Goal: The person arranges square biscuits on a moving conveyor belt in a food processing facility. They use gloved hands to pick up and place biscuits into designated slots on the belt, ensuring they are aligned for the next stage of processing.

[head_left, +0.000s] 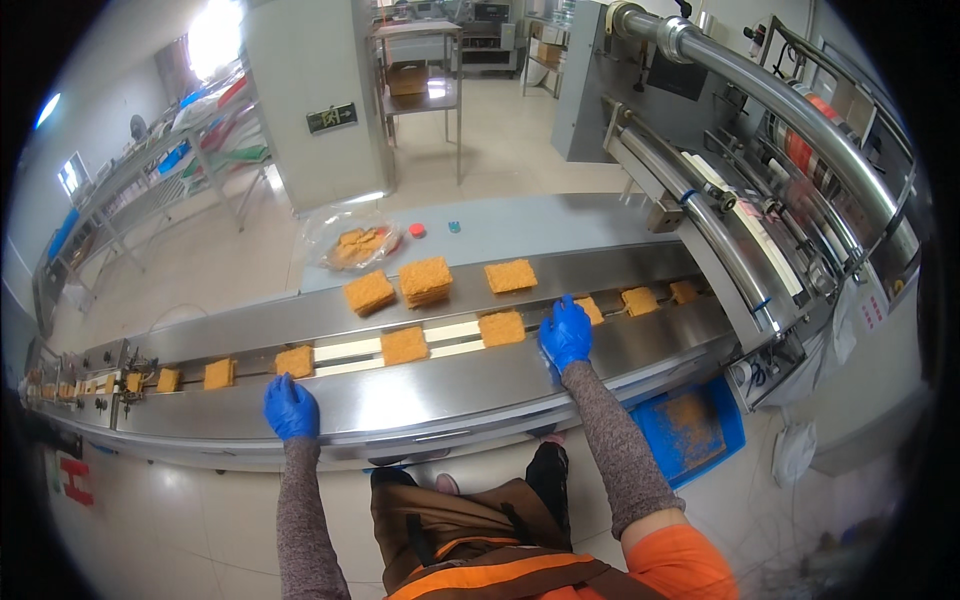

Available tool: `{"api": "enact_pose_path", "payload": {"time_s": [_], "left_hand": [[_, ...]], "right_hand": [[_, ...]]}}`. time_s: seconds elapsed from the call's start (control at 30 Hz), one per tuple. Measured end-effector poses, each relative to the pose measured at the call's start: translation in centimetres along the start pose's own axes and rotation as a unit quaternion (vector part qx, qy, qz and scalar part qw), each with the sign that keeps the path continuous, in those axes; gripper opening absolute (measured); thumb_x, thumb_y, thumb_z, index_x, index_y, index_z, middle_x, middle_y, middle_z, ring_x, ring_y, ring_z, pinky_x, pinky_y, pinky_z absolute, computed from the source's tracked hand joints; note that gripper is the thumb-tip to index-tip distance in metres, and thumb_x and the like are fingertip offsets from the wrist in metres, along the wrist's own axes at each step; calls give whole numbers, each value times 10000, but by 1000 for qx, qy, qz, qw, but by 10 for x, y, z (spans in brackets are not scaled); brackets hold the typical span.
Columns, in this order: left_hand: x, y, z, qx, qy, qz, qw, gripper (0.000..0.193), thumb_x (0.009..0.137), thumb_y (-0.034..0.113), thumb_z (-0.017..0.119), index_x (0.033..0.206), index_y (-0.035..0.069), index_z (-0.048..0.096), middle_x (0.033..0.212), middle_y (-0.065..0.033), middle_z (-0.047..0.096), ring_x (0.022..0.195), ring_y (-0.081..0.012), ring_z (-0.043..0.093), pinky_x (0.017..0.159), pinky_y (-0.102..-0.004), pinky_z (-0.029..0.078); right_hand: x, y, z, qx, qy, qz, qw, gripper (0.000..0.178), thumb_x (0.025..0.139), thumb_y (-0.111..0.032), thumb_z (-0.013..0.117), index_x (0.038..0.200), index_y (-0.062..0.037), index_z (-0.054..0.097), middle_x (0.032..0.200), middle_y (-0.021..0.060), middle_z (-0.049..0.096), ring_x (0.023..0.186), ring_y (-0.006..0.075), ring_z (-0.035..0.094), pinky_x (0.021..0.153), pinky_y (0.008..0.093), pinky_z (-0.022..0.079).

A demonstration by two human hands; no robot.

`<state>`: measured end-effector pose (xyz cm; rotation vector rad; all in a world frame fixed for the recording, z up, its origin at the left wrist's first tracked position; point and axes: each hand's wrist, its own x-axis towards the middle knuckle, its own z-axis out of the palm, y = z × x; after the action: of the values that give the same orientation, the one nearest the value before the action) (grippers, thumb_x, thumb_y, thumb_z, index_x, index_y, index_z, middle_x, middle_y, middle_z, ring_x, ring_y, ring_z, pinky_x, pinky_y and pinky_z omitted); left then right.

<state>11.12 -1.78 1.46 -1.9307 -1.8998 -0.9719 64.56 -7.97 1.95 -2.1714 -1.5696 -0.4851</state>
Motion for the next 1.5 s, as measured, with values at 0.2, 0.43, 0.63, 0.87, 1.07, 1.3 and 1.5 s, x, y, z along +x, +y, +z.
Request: {"api": "enact_pose_path", "payload": {"time_s": [0.2, 0.43, 0.63, 0.87, 1.07, 1.3, 1.5], "left_hand": [[0, -2, 0, 8, -22, -22, 999, 252, 898, 132, 605, 1107, 18, 689, 1169, -180, 674, 1110, -363, 620, 982, -459, 486], [-2, -12, 11, 23, 25, 5, 999, 249, 891, 130, 617, 1114, 61, 703, 1114, -166, 687, 1051, -354, 634, 932, -446, 504], [-1, -7, 7, 6, -7, -2, 1000, 246, 893, 133, 609, 1098, 26, 693, 1148, -183, 680, 1106, -360, 624, 980, -453, 489], [-1, 0, 3, 8, -3, -6, 1000, 246, 885, 123, 607, 1092, 23, 696, 1141, -186, 681, 1095, -362, 627, 968, -456, 491], [0, -5, 4, 22, -9, -7, 1000, 244, 893, 132, 600, 1088, 20, 696, 1141, -186, 682, 1086, -364, 630, 960, -460, 492], [0, -5, 5, 22, -21, -21, 999, 255, 898, 145, 601, 1102, 26, 697, 1148, -180, 683, 1098, -361, 628, 982, -454, 484], [-2, -5, 4, 8, -14, -22, 1000, 263, 887, 137, 615, 1109, 25, 700, 1141, -176, 686, 1106, -355, 625, 992, -447, 482]], "right_hand": [[1, -5, -6, 54, -87, 62, 993, 384, 846, -292, 638, 1050, 31, 666, 1070, 239, 662, 935, 407, 644, 822, 501, 515], [1, -2, -1, 52, -116, 121, 984, 571, 868, -388, 629, 1240, 44, 599, 1160, 263, 658, 1033, 418, 646, 902, 487, 516], [3, 7, 17, -41, -93, 190, 976, 761, 856, -406, 637, 1402, 95, 463, 1410, 343, 472, 1331, 442, 462, 1129, 509, 350], [-1, 12, 15, -38, -60, 120, 990, 588, 882, -402, 624, 1255, 52, 597, 1257, 271, 608, 1200, 430, 554, 1120, 510, 355], [1, 10, 9, -1, -87, 101, 991, 394, 858, -359, 642, 967, 17, 691, 986, 239, 694, 968, 417, 655, 966, 519, 470], [4, 15, 24, 5, -88, 165, 982, 482, 869, -327, 609, 1150, 64, 624, 1047, 258, 665, 980, 401, 649, 869, 494, 509], [11, 20, 16, -2, -105, 198, 974, 543, 896, -277, 577, 1285, 98, 521, 1230, 275, 599, 1066, 383, 627, 925, 473, 490]]}}
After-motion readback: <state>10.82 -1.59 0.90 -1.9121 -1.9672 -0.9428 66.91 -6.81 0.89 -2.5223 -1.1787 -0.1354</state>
